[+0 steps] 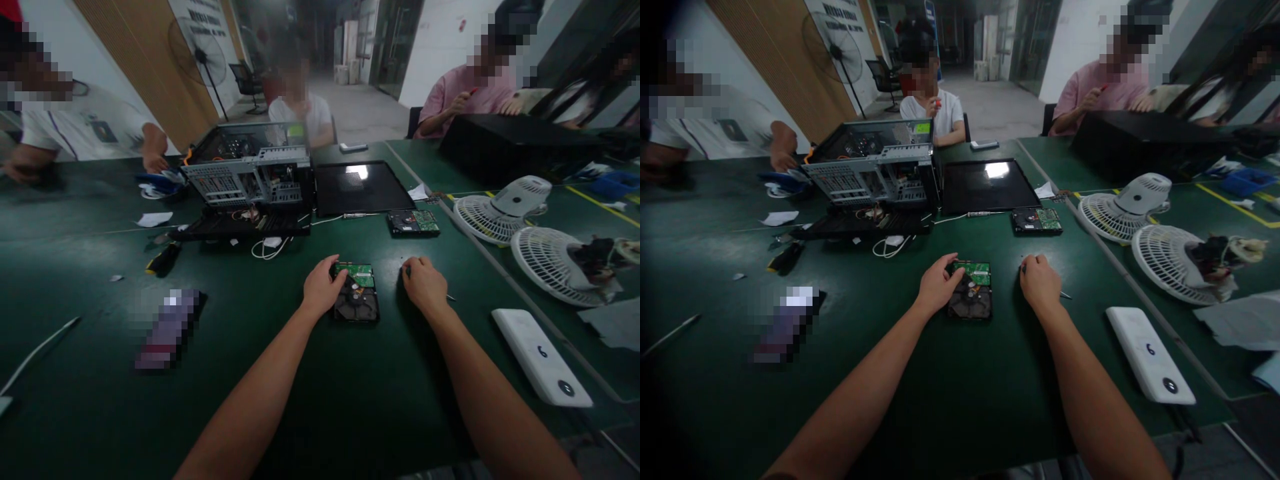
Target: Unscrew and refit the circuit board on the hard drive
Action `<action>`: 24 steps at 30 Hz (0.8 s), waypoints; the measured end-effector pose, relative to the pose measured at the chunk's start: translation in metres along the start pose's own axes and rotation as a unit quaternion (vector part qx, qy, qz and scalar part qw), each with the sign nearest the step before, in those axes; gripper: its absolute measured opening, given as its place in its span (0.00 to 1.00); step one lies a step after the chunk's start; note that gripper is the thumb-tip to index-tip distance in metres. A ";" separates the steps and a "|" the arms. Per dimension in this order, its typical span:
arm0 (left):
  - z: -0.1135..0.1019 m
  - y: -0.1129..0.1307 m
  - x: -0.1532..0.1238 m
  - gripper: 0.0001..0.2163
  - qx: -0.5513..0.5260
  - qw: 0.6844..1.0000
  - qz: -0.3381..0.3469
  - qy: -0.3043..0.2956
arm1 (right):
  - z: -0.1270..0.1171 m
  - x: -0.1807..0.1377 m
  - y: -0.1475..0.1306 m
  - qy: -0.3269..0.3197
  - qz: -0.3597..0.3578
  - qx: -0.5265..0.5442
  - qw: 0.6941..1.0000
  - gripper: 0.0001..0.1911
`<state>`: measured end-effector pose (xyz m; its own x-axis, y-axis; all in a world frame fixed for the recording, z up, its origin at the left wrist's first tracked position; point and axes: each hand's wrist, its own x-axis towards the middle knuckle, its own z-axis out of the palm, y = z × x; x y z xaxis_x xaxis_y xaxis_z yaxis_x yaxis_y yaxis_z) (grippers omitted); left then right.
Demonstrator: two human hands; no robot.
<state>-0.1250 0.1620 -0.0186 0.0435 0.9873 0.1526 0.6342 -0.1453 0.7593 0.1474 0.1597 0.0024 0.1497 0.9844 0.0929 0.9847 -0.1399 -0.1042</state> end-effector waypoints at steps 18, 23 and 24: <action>0.003 -0.004 0.000 0.16 0.015 0.999 0.027 0.013 | -0.009 -0.036 -0.052 0.036 -0.214 0.252 0.943 0.07; 0.003 -0.004 0.000 0.16 0.014 0.999 0.029 0.011 | -0.005 -0.035 -0.055 0.010 -0.222 0.250 0.943 0.08; 0.003 -0.004 0.000 0.16 0.012 0.999 0.031 0.012 | -0.004 -0.035 -0.054 0.008 -0.221 0.252 0.942 0.08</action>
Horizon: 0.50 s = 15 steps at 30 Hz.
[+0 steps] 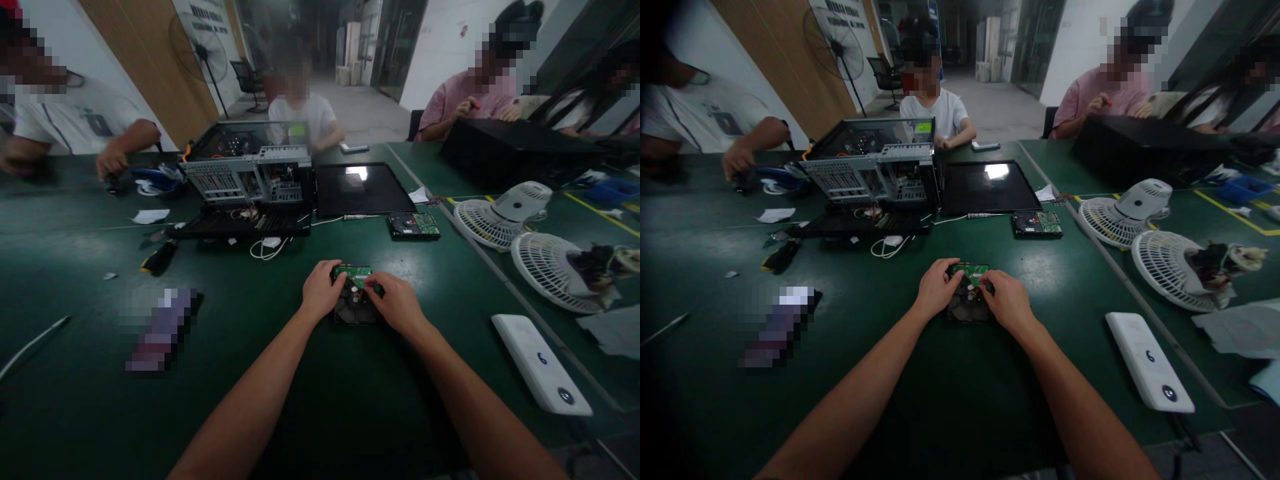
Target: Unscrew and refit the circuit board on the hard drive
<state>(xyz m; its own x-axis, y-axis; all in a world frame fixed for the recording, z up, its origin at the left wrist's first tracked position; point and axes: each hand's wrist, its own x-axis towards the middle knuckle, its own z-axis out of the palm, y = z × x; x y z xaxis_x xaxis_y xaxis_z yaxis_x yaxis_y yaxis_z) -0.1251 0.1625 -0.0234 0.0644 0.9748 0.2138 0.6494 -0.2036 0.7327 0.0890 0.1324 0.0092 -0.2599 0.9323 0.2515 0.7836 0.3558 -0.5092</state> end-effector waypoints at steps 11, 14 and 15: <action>-0.003 0.004 0.000 0.15 0.000 1.000 -0.004 -0.002 | -0.003 0.002 -0.002 -0.004 0.013 0.012 1.000 0.07; -0.003 0.004 -0.001 0.15 0.000 1.000 -0.006 -0.003 | -0.005 0.001 -0.001 -0.008 0.016 0.022 1.000 0.07; -0.003 0.004 -0.001 0.15 0.000 1.000 -0.007 -0.003 | -0.007 0.001 -0.001 -0.008 0.017 0.025 1.000 0.07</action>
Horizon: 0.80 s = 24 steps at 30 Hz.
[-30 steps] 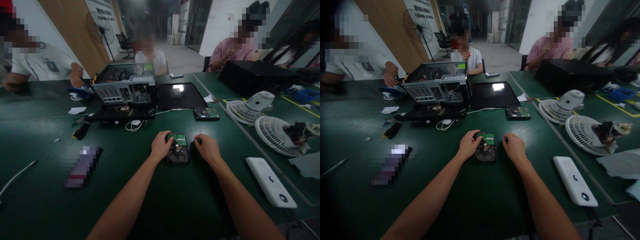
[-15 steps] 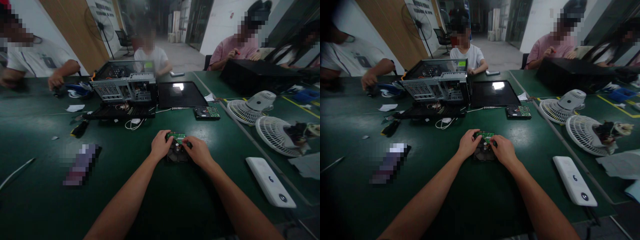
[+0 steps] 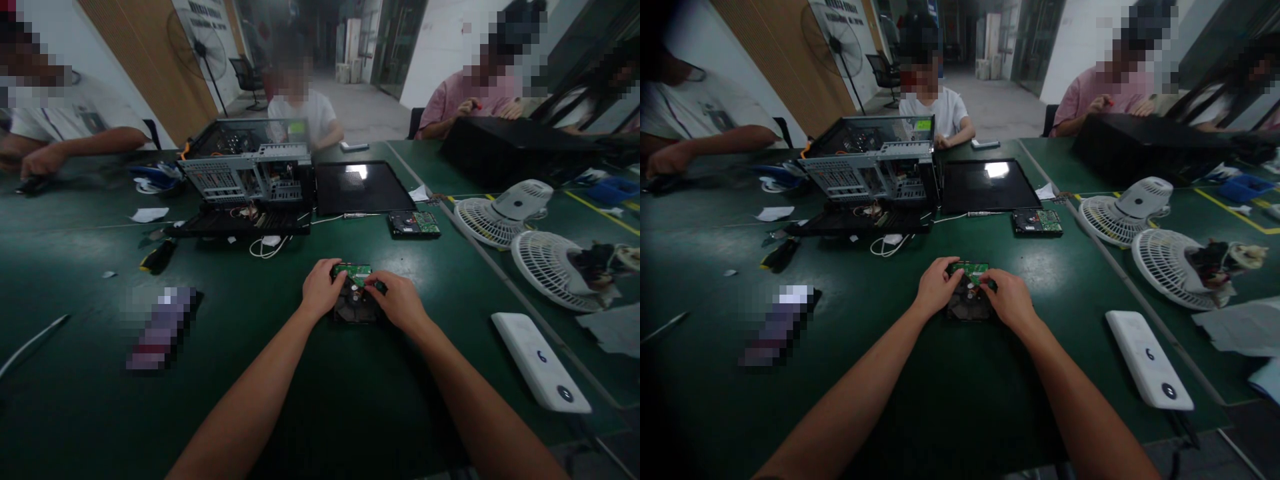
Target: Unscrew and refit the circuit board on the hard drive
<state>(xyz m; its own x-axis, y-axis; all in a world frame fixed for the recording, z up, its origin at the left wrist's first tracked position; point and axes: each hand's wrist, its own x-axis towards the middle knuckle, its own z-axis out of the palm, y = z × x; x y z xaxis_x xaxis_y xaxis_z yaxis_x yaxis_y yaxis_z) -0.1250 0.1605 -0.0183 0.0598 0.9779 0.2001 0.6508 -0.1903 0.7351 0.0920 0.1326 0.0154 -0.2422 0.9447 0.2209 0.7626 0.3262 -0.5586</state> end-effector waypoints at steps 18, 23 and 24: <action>0.000 0.000 0.001 0.15 0.006 1.000 -0.009 -0.013 | -0.035 -0.001 0.012 0.182 0.065 0.039 0.980 0.15; 0.001 0.001 0.000 0.15 0.013 1.000 -0.020 -0.001 | -0.040 -0.002 0.021 0.279 0.098 0.085 0.952 0.20; 0.001 0.001 0.000 0.14 0.014 1.000 -0.024 0.005 | -0.038 -0.002 0.023 0.284 0.108 0.094 0.948 0.21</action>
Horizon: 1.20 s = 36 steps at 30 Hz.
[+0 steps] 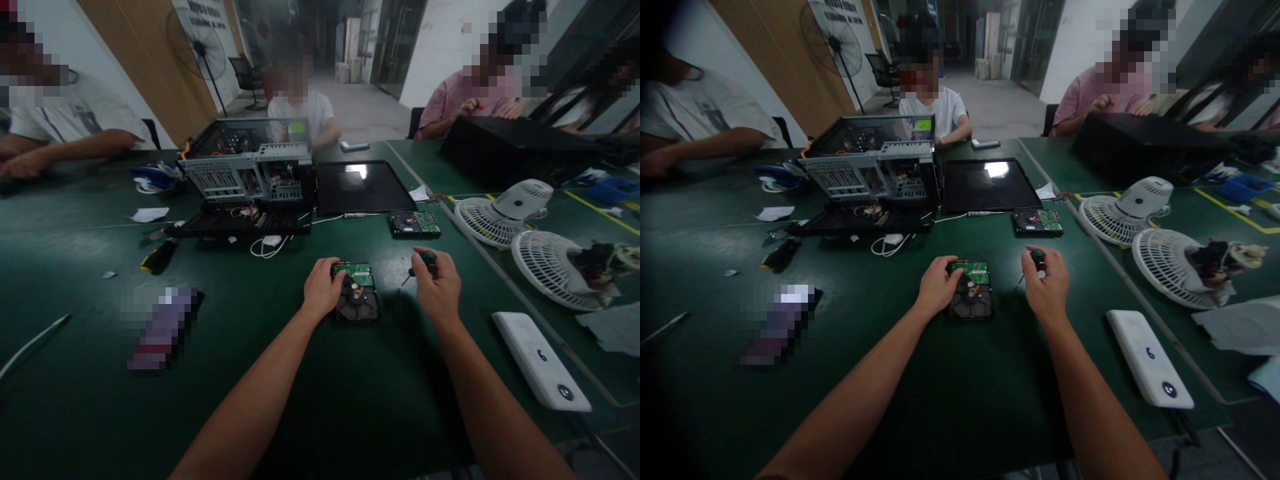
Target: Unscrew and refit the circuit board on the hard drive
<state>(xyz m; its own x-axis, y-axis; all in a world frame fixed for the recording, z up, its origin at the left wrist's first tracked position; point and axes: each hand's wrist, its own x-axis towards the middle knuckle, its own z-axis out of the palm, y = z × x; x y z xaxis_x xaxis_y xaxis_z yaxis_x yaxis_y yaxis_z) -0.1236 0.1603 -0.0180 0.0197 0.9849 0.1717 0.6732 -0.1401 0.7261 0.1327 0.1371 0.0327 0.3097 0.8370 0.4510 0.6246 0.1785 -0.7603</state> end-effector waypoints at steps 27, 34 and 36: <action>-0.004 -0.014 0.005 0.10 -0.033 0.999 -0.028 0.029 | 0.049 0.011 0.033 -0.126 0.104 -0.165 0.973 0.19; -0.003 -0.016 0.006 0.10 -0.035 0.999 -0.027 0.029 | 0.041 0.005 0.033 -0.116 0.093 -0.089 0.985 0.24; -0.003 -0.016 0.007 0.11 -0.035 0.999 -0.026 0.029 | 0.038 0.006 0.034 -0.116 0.098 -0.062 0.986 0.26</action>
<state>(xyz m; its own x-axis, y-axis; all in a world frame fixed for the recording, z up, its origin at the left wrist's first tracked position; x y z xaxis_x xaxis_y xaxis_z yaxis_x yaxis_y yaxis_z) -0.1365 0.1688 -0.0268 -0.0576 0.9837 0.1701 0.6188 -0.0986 0.7794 0.1287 0.1682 -0.0086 0.2699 0.9475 0.1713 0.6567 -0.0510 -0.7524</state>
